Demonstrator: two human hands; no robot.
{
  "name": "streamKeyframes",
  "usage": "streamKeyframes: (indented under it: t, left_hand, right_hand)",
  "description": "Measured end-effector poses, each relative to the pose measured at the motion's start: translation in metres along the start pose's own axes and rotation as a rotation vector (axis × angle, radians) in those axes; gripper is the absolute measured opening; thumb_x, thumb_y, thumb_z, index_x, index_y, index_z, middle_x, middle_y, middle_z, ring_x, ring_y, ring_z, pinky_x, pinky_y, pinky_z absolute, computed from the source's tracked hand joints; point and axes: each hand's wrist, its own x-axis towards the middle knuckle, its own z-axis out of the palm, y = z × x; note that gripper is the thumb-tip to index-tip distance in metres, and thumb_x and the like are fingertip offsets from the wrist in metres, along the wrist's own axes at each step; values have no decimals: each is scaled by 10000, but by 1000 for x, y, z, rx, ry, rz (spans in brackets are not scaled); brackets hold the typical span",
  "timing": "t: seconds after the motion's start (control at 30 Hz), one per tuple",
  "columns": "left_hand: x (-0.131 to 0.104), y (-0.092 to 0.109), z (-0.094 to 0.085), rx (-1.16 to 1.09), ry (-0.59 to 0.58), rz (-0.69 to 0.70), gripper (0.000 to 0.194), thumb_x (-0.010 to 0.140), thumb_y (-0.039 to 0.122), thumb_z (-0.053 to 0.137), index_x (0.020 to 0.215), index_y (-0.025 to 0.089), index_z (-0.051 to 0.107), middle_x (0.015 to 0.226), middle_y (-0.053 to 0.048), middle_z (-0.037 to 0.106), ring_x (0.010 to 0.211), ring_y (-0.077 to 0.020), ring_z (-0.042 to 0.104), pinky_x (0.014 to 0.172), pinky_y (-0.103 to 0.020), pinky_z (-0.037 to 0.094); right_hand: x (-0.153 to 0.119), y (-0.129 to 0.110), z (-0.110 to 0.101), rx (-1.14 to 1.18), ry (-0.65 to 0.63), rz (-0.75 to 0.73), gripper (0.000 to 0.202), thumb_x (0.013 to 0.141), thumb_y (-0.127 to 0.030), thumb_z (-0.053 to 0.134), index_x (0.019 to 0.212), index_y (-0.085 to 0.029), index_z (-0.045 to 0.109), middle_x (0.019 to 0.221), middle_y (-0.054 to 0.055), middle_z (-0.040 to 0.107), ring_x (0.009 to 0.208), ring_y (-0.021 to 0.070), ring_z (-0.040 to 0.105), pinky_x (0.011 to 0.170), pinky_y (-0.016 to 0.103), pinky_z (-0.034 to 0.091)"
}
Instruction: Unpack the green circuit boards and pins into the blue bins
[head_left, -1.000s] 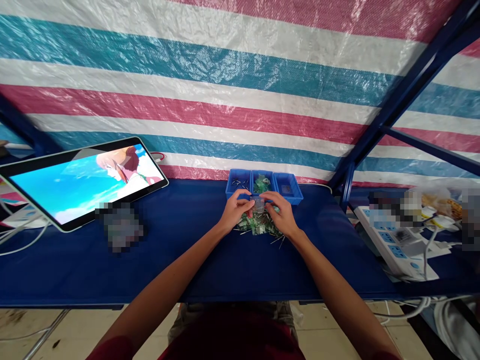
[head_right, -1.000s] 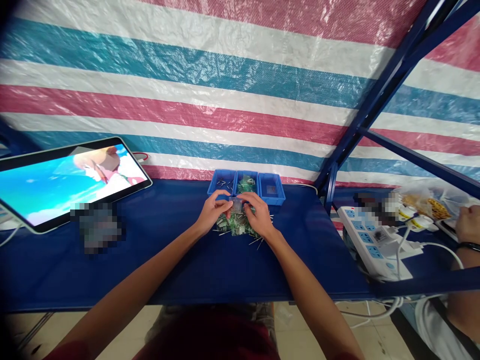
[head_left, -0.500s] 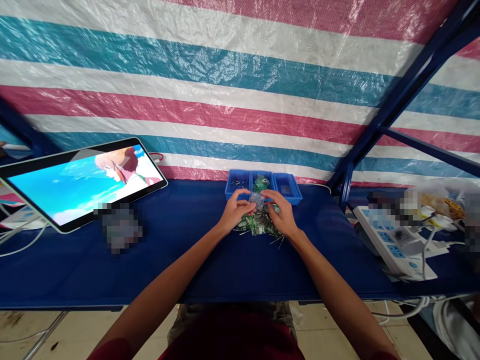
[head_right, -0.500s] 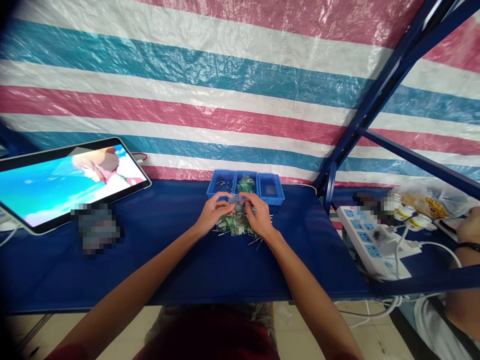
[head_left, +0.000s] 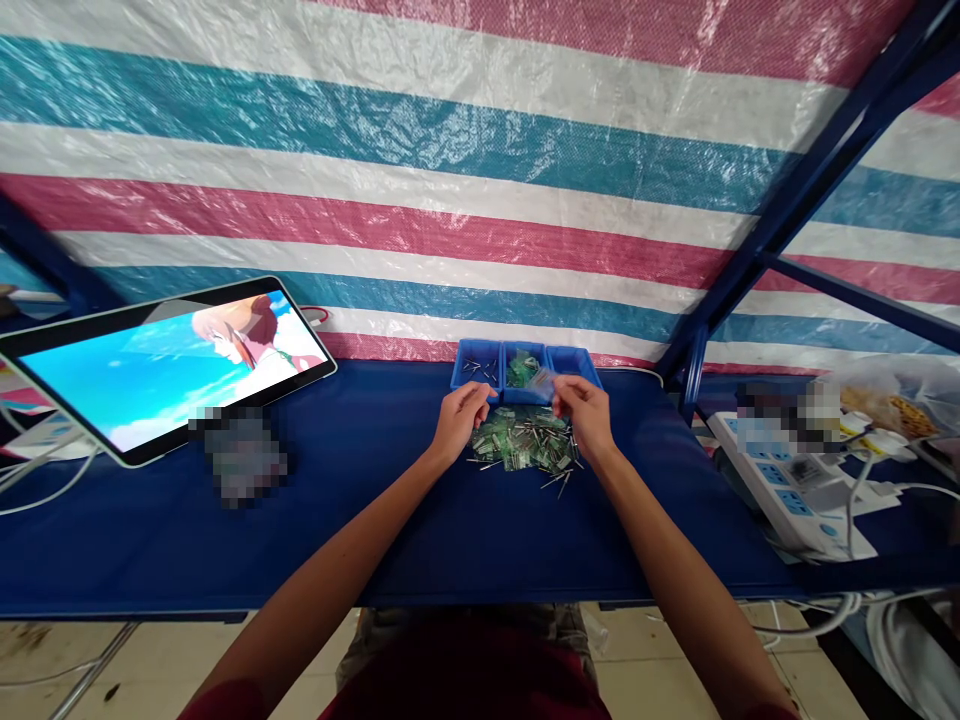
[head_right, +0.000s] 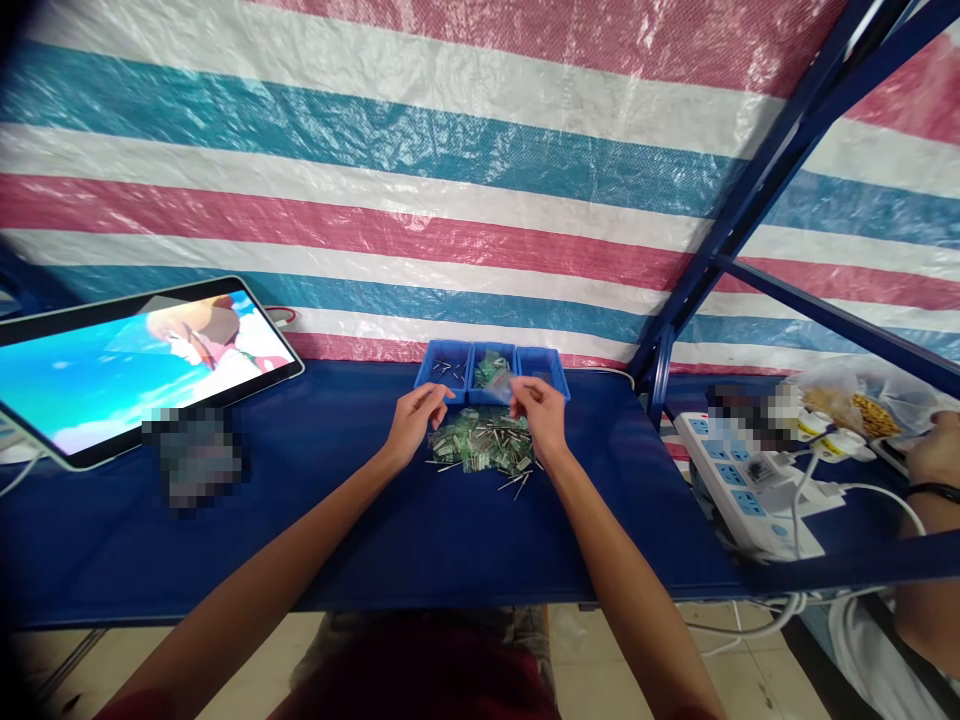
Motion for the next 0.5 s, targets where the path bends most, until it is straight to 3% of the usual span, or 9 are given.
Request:
streamKeyframes:
  t: [0.1,0.23,0.33,0.5]
  left_hand:
    - [2,-1,-3,28,9,6,319,834,455,565,766,149,627,517,31,461,468,-88,422,466,-209,335]
    - [4,-1,-8,189,-2,60,291,832,431,557,787,157,642,558,16,515,514,-107,481,507,-218,381]
    - [5,-3,-12,413,-77,164,230,825,377,570,812,167,661,674,-19,610,624,-139,554,568,-231,417]
    - [8,-15,-16,677,-253,295,196,857,279,532,929,189,690,887,-65,657,784,-185,599,710,-292,477]
  right_hand:
    - [7,-2,-5,178,214,95,430,629,-389,752,975,-178,607,763,28,706,584,159,655,548,279,523]
    - [8,-1,-9,27,257,108,380,662,-334,684,991,-164,599,753,24,690,531,151,635,497,271,497]
    - [6,0,-10,-256,167,-62,245,714,-329,630,894,-162,640,691,11,651,513,138,586,498,269,462]
    - [0,4,-6,-800,-188,-380,116,762,-263,606,774,-186,692,675,21,619,593,155,543,628,301,448]
